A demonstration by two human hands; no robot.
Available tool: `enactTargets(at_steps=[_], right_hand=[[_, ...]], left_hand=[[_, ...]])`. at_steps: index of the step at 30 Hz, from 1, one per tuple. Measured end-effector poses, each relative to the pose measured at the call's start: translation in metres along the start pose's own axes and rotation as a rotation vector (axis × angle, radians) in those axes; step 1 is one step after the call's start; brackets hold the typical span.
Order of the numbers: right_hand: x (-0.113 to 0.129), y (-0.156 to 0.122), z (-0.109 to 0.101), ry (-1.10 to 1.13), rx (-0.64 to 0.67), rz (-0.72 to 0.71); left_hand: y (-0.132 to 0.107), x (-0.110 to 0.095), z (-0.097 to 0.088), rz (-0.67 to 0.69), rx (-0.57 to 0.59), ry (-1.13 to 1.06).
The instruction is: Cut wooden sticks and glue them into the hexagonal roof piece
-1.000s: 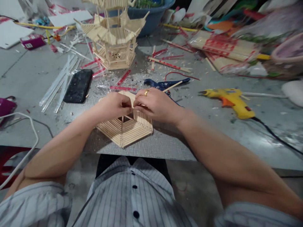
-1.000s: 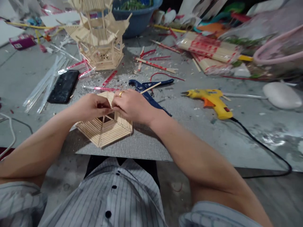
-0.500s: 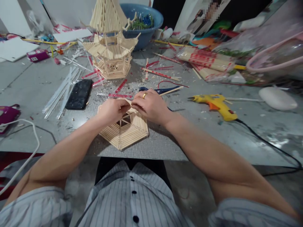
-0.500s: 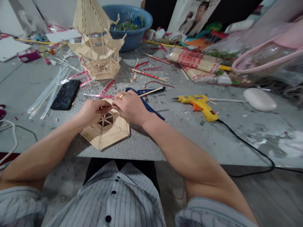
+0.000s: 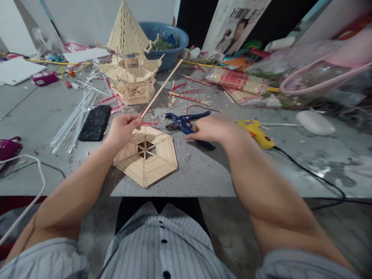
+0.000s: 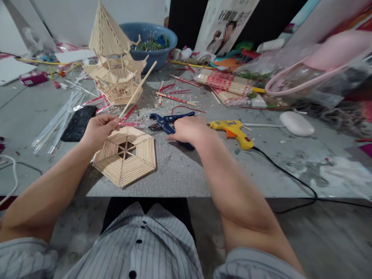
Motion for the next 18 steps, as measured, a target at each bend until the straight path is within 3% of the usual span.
enactTargets(at_steps=[2, 4, 10, 14, 18], right_hand=[[0.005, 0.003, 0.014, -0.049, 0.052, -0.039], [0.006, 0.008, 0.015, 0.002, -0.006, -0.041], [-0.014, 0.009, -0.012, 0.270, -0.306, 0.092], [-0.027, -0.004, -0.034, 0.811, -0.631, 0.110], [-0.010, -0.006, -0.027, 1.493, -0.567, -0.042]], left_hand=[[-0.001, -0.002, 0.000, 0.008, -0.006, -0.020], [-0.001, -0.001, 0.000, -0.017, -0.017, -0.036], [0.001, 0.003, -0.008, -0.063, -0.101, -0.161], [0.005, 0.005, -0.009, 0.005, -0.098, -0.202], [0.003, 0.002, -0.004, 0.049, -0.047, -0.252]])
Point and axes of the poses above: each hand's wrist, its own y-axis towards the middle knuckle, its own z-axis out of the palm, x = y × z, the point moved 9 cm from there along y, towards the middle knuckle, and after that the axes turned 7 degrees about -x, right-handed, at the moved point
